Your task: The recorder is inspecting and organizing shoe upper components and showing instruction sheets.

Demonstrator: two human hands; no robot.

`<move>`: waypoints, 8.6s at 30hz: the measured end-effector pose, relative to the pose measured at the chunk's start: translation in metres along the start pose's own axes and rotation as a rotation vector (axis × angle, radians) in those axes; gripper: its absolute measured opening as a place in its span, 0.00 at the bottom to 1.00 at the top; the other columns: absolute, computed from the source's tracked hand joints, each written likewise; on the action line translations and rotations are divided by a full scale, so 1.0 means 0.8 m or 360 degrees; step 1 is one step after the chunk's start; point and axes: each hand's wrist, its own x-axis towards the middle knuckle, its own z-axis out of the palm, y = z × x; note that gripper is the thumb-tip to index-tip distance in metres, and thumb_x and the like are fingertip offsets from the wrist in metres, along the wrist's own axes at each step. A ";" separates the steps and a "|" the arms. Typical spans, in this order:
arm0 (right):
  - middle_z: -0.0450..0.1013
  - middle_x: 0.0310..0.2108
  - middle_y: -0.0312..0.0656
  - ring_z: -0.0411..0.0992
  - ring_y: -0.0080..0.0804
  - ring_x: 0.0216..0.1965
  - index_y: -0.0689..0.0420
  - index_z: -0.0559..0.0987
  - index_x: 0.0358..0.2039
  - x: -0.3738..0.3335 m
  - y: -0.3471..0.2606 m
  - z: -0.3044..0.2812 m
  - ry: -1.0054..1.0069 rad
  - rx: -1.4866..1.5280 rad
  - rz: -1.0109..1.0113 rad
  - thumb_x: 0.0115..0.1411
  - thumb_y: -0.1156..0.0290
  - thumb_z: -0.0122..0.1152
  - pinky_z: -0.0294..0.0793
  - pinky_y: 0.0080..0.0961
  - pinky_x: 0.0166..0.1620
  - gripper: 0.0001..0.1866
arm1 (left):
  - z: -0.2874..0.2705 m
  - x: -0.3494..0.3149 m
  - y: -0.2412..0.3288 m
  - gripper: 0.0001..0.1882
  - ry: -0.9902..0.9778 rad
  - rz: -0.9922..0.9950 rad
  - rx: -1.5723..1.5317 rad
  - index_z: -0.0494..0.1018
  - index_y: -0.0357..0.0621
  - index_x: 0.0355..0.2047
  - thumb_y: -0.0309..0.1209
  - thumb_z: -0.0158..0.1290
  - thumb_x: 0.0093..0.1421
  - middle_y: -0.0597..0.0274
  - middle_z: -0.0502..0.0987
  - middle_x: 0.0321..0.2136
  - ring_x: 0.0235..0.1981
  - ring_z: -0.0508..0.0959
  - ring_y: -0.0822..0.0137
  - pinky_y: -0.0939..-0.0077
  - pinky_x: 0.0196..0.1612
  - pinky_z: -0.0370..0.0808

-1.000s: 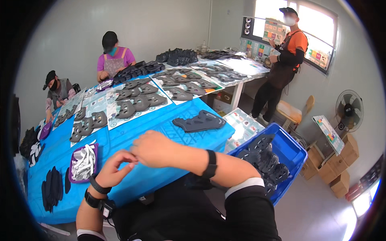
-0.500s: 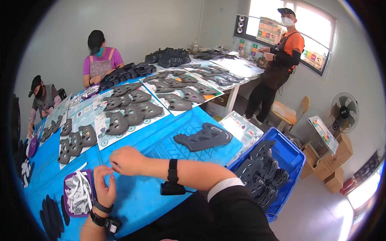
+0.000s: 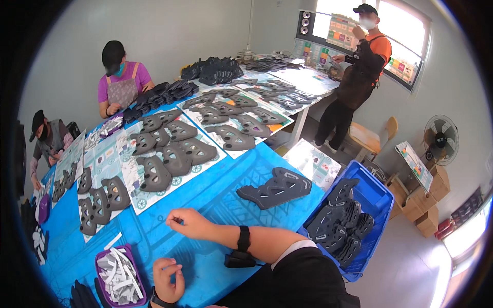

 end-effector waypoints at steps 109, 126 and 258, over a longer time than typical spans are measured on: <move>0.68 0.20 0.38 0.68 0.36 0.24 0.57 0.72 0.23 -0.013 -0.010 -0.018 -0.0101 -0.0788 -0.0936 0.50 0.71 0.54 0.66 0.30 0.32 0.04 | 0.000 0.000 0.005 0.10 -0.0172 -0.0084 -0.0072 0.70 0.40 0.31 0.20 0.50 0.46 0.55 0.70 0.30 0.30 0.72 0.57 0.71 0.31 0.70; 0.70 0.22 0.43 0.69 0.30 0.25 0.63 0.74 0.22 -0.011 0.005 -0.024 -0.1151 0.1223 0.0144 0.60 0.58 0.43 0.67 0.23 0.35 0.22 | 0.000 0.001 0.002 0.10 -0.0196 -0.0062 -0.0062 0.70 0.40 0.31 0.19 0.50 0.45 0.55 0.70 0.30 0.29 0.72 0.57 0.72 0.31 0.70; 0.68 0.32 0.36 0.66 0.23 0.36 0.59 0.70 0.28 -0.039 -0.018 0.008 -0.1655 0.0666 0.0011 0.46 0.73 0.64 0.64 0.21 0.43 0.12 | 0.015 -0.016 -0.004 0.29 -0.0078 -0.1243 -0.1695 0.56 0.41 0.43 0.17 0.58 0.43 0.61 0.65 0.39 0.38 0.69 0.73 0.81 0.40 0.69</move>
